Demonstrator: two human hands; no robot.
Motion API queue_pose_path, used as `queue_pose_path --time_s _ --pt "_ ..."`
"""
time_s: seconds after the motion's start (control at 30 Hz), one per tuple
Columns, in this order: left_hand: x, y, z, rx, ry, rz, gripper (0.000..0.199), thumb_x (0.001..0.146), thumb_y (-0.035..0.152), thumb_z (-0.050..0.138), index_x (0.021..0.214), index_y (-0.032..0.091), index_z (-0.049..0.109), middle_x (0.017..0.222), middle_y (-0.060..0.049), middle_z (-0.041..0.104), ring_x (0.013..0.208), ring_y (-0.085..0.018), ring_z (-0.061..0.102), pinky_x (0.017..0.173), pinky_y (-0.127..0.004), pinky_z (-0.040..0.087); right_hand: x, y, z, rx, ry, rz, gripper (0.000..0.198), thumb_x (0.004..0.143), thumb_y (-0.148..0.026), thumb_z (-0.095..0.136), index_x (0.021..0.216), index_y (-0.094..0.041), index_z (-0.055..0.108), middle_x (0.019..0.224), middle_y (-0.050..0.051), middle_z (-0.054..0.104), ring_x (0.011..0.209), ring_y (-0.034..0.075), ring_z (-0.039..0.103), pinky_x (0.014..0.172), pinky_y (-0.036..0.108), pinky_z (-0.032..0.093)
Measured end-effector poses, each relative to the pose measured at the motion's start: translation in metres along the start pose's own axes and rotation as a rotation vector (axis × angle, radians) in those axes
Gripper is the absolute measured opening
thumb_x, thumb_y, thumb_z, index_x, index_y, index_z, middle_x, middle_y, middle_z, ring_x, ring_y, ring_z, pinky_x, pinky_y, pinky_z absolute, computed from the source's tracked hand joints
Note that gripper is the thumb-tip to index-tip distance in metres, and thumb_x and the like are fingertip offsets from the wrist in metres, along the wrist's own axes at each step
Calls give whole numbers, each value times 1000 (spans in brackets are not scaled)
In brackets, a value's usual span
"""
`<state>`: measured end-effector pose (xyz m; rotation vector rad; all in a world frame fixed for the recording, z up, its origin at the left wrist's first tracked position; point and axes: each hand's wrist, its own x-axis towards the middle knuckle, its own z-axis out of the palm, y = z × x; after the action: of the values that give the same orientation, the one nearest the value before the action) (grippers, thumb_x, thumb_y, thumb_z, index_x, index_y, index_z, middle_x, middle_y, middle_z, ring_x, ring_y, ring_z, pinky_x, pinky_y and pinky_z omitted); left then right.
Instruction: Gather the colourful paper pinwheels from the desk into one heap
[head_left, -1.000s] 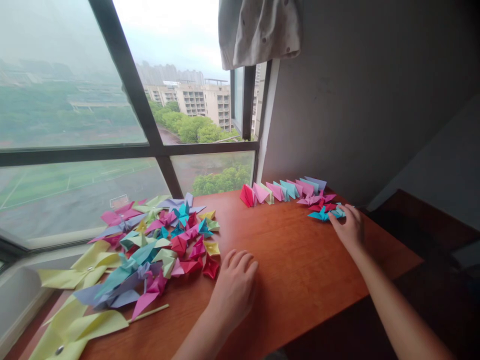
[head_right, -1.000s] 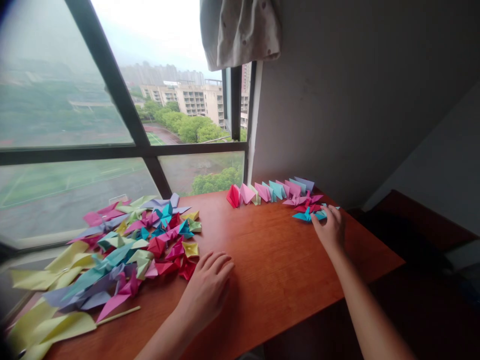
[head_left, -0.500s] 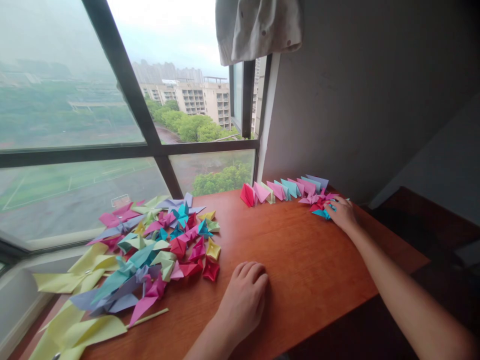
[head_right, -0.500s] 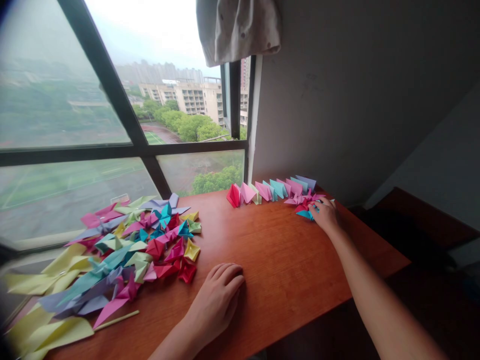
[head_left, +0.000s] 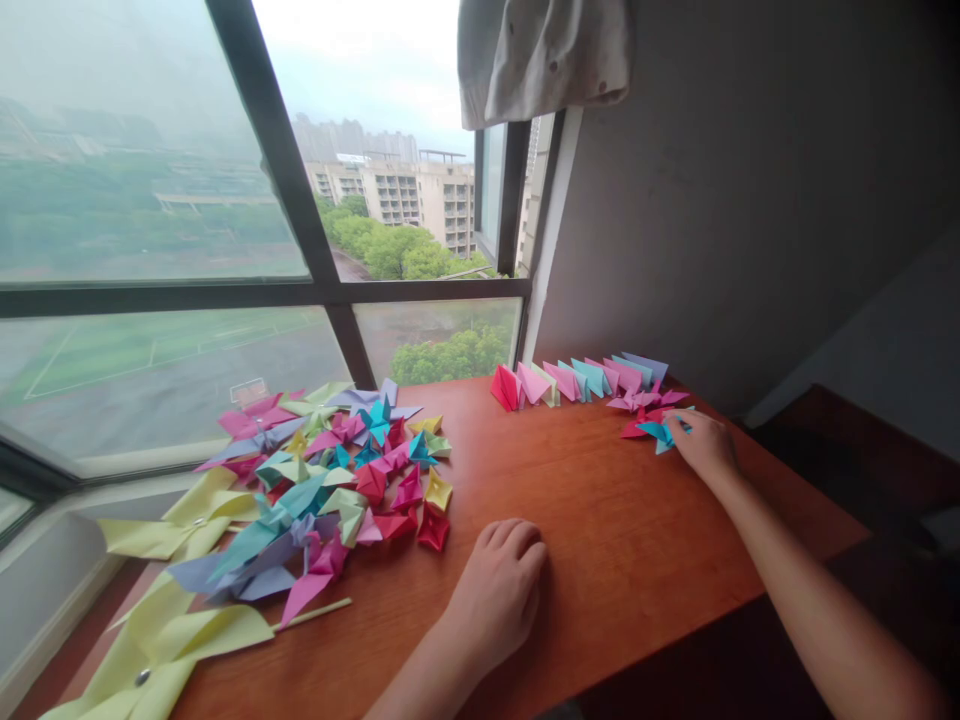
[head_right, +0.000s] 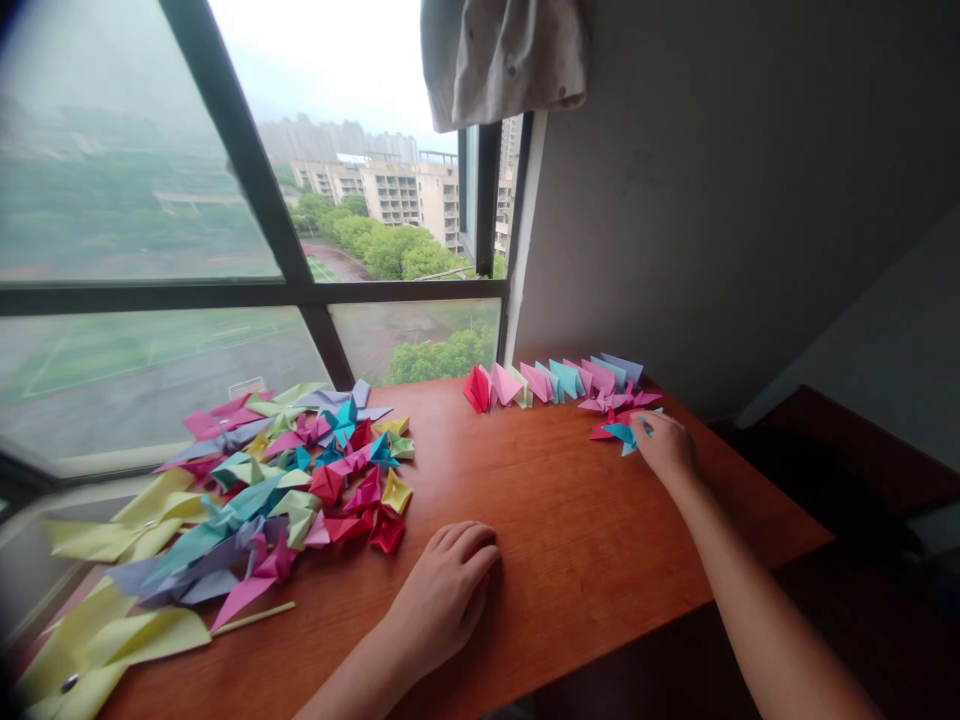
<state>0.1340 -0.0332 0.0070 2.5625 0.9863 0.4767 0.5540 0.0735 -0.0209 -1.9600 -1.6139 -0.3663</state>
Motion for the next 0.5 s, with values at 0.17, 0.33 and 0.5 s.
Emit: queue_pose_path --time_s 0.17,0.33,0.5 --pt "-1 -1 -2 -12 3 -8 30 84 14 50 112 22 58 119 -7 58 114 -24 50 101 -40 39 4 -13 -1 -6 -10 16 35 84 -38 45 90 -19 74 98 10 74 88 24 66 76 32 47" --pt "-3 -3 -4 -25 16 -11 25 86 16 48 109 22 59 117 -8 58 112 -24 51 99 -40 40 8 -19 6 -56 -28 43 31 78 -36 49 82 -19 75 89 11 74 79 25 65 68 32 46" --pt "-4 -4 -2 -19 28 -16 24 84 15 50 106 22 59 115 -7 59 109 -24 51 98 -40 40 5 -20 6 -109 -28 96 33 79 -37 49 82 -20 76 79 11 72 63 22 60 55 30 39"
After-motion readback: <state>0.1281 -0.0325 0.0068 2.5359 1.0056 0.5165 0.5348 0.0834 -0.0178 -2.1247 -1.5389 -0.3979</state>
